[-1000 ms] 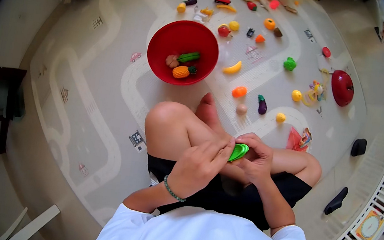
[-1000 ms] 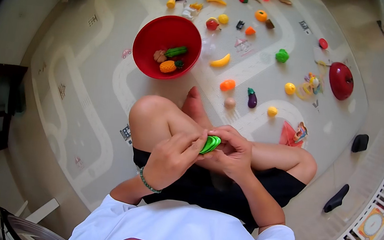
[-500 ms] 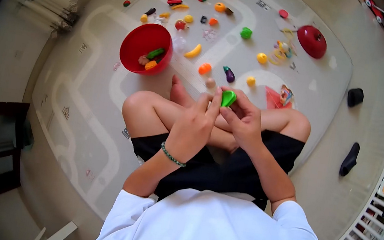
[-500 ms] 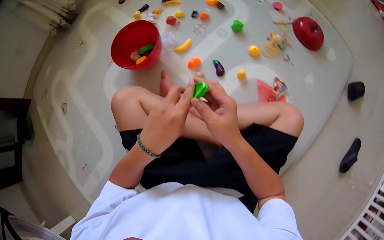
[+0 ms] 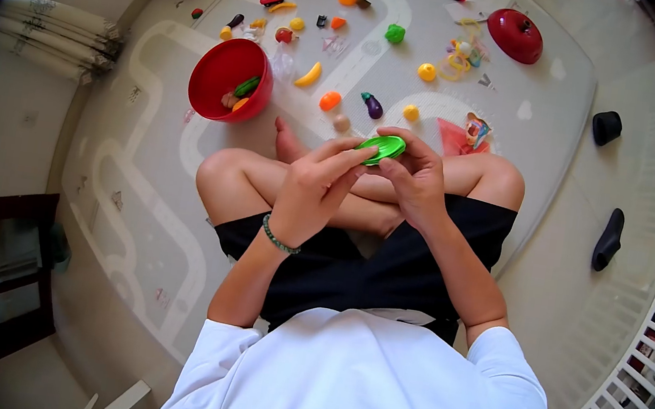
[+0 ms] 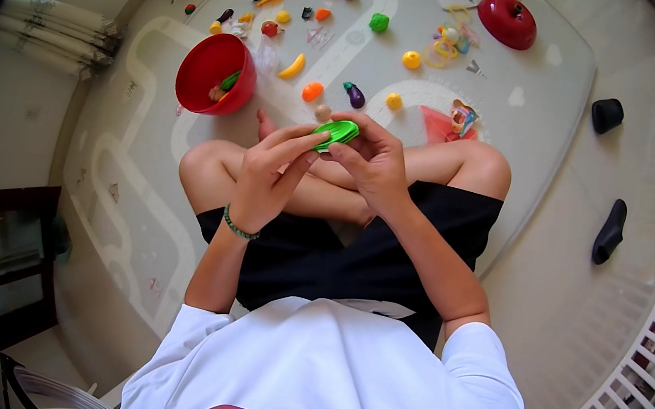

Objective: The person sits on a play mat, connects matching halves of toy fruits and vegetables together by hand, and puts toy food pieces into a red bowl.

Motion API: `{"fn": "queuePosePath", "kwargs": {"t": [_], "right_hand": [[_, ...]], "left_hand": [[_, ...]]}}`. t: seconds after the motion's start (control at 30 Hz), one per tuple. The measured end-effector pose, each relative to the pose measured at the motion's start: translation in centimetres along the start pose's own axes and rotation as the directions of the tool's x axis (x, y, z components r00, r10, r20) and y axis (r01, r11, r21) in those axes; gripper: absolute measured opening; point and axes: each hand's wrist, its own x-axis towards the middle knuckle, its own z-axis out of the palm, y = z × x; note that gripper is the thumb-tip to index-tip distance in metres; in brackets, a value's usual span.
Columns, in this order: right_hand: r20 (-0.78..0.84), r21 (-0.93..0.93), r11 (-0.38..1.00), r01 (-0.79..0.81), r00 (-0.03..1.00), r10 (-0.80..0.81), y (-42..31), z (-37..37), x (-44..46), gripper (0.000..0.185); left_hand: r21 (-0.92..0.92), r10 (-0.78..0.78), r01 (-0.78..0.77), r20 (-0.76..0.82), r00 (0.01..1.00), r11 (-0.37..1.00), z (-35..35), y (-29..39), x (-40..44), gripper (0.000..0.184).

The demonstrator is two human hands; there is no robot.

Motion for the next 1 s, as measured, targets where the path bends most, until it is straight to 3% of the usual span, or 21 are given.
{"fn": "queuePosePath", "kwargs": {"t": [0.07,0.13,0.2,0.27,0.3,0.33,0.37,0.4,0.43,0.5,0.57,0.63,0.7,0.73,0.8,0.83,0.9,0.97,1.0], "right_hand": [[-0.039,0.027,0.991,-0.133,0.99,0.134,-0.2,0.4,0.1,0.043],[-0.041,0.023,0.99,-0.139,0.989,0.14,0.5,0.0,0.2,0.043],[-0.041,0.019,0.99,-0.142,0.989,0.143,1.2,-0.9,0.4,0.044],[-0.16,-0.093,0.97,-0.226,0.965,0.209,1.5,-2.7,0.1,0.042],[-0.159,-0.084,0.969,-0.23,0.964,0.215,1.6,-3.6,-0.2,0.042],[-0.207,-0.096,0.957,-0.274,0.946,0.251,1.6,-4.6,-0.3,0.04],[-0.255,-0.103,0.942,-0.319,0.924,0.285,1.6,-5.3,-0.4,0.039],[-0.271,-0.135,0.94,-0.314,0.924,0.269,1.6,-5.9,-0.7,0.035],[-0.269,-0.128,0.941,-0.314,0.924,0.272,1.7,-6.5,-0.9,0.035],[-0.283,-0.155,0.927,-0.342,0.914,0.29,2.0,-7.6,-1.4,0.032],[-0.299,-0.162,0.922,-0.351,0.908,0.293,2.4,-8.2,-1.7,0.028],[-0.334,-0.206,0.894,-0.399,0.887,0.319,2.7,-8.6,-1.7,0.024],[-0.347,-0.22,0.89,-0.4,0.885,0.312,2.8,-8.9,-1.6,0.024],[-0.352,-0.236,0.886,-0.4,0.885,0.306,2.7,-9.1,-1.4,0.023],[-0.343,-0.258,0.874,-0.411,0.885,0.314,2.9,-9.8,-0.7,0.023],[-0.327,-0.274,0.866,-0.418,0.887,0.324,3.2,-10.2,-0.3,0.023],[-0.329,-0.306,0.85,-0.43,0.885,0.329,4.3,-10.9,1.0,0.023],[-0.329,-0.336,0.83,-0.445,0.881,0.339,5.6,-11.4,2.4,0.023],[-0.246,-0.44,0.789,-0.428,0.903,0.352,6.3,-11.7,3.3,0.026]], "left_hand": [[-0.033,-0.054,0.054,-0.001,0.999,0.998,-0.4,-0.4,0.0,0.036],[-0.062,-0.151,0.15,-0.007,0.989,0.987,-1.1,-1.6,-0.2,0.038],[-0.138,-0.094,0.084,-0.066,0.993,0.987,-3.4,-6.1,-0.5,0.038],[-0.084,-0.142,0.129,-0.175,0.974,0.988,-7.8,-10.8,0.4,0.036],[-0.052,-0.248,0.245,-0.318,0.915,0.968,-9.4,-12.4,1.7,0.033],[0.099,-0.19,0.231,-0.31,0.931,0.968,-12.3,-16.8,2.3,0.029],[0.313,-0.25,0.36,-0.342,0.906,0.879,-13.6,-15.7,3.7,0.022],[0.475,-0.201,0.346,-0.33,0.922,0.809,-15.4,-20.0,4.2,0.024],[0.481,-0.202,0.348,-0.329,0.923,0.805,-16.5,-24.3,4.5,0.024],[0.694,-0.339,0.408,-0.244,0.909,0.593,-17.3,-29.0,5.7,0.026],[0.583,-0.581,0.588,-0.228,0.781,0.561,-16.6,-31.0,7.1,0.028],[0.548,-0.653,0.631,-0.191,0.733,0.548,-15.9,-35.3,7.7,0.029],[0.646,-0.481,0.437,-0.122,0.868,0.626,-15.3,-40.0,6.9,0.027],[0.64,-0.481,0.435,-0.115,0.869,0.633,-14.8,-38.2,7.7,0.027],[0.783,-0.784,0.499,-0.025,0.621,0.371,-14.3,-35.0,9.2,0.026],[0.799,-0.774,0.47,-0.008,0.633,0.375,-14.9,-36.1,8.9,0.024],[0.799,-0.839,0.481,0.052,0.542,0.36,-15.7,-37.9,8.9,0.029],[0.956,-0.871,0.105,0.199,0.45,0.273,-16.2,-39.3,8.6,0.049],[0.953,-0.866,0.103,0.208,0.454,0.283,-16.3,-39.6,8.5,0.049]]}}
